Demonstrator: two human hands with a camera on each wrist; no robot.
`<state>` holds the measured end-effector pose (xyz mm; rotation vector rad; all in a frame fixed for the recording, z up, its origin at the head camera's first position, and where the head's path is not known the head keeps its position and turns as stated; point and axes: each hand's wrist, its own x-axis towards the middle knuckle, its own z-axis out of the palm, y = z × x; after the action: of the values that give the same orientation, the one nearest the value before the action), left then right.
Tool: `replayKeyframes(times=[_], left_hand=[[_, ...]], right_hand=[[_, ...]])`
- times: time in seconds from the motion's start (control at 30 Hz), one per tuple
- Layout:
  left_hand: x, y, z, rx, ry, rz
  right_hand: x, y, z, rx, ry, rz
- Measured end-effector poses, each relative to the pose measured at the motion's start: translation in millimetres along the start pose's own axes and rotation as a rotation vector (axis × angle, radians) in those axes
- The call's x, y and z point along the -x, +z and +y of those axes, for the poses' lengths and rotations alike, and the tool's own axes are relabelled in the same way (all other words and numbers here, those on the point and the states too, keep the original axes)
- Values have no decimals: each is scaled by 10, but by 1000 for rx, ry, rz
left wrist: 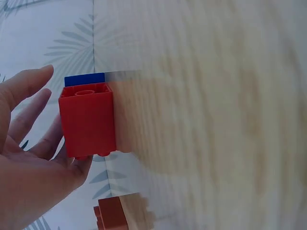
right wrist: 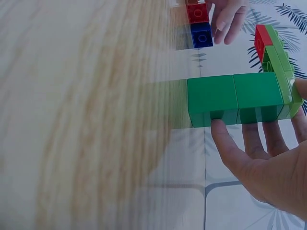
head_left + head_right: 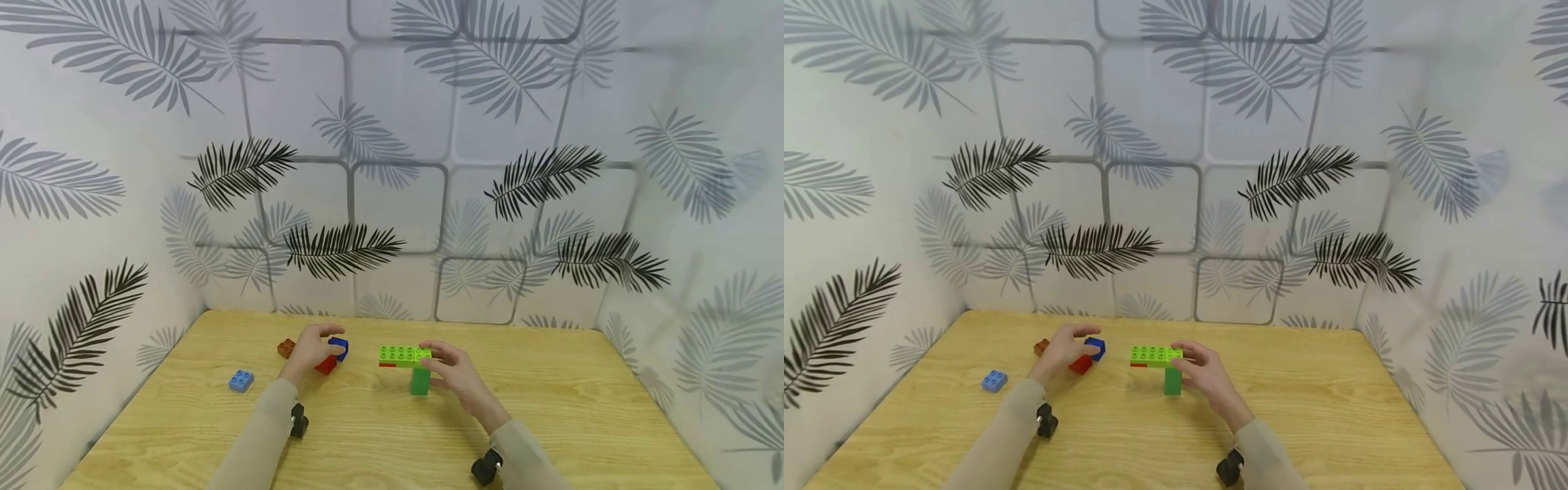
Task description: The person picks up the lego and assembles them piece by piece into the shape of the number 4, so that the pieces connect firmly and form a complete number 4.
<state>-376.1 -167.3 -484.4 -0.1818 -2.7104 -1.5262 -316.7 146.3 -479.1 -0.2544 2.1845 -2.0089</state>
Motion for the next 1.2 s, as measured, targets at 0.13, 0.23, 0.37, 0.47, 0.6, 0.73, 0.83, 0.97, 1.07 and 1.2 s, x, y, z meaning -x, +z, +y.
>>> replayKeyframes(times=[0.13, 0.23, 0.37, 0.47, 0.6, 0.73, 0.83, 0.97, 1.07, 1.2], left_hand=[[-21, 4, -41, -2, -28, -35], [-36, 6, -48, -19, -21, -41], [-47, 5, -43, -44, -25, -32], [-49, 21, -33, -56, -29, -27], [-57, 57, -3, -76, -8, -32], [-50, 69, 27, -73, 3, -31], [-36, 65, 55, -50, -10, -13], [-43, 73, 68, 2, 0, 27], [-51, 90, 86, 97, 30, 35], [-40, 115, 135, 235, 59, 16]], right_hand=[[4, 2, -2, 1, -1, -9], [3, 3, -6, -2, -5, -13], [-9, -3, -3, -6, -8, -18], [-19, -10, 9, -2, -5, -24], [-26, -12, 13, 2, -4, -26], [-18, -8, 9, -2, -5, -35], [-11, -6, 20, -1, -7, -42], [-13, -5, 35, 7, -9, -57], [-14, -13, 31, 7, -8, -52], [-17, -30, 25, 5, -10, -40]])
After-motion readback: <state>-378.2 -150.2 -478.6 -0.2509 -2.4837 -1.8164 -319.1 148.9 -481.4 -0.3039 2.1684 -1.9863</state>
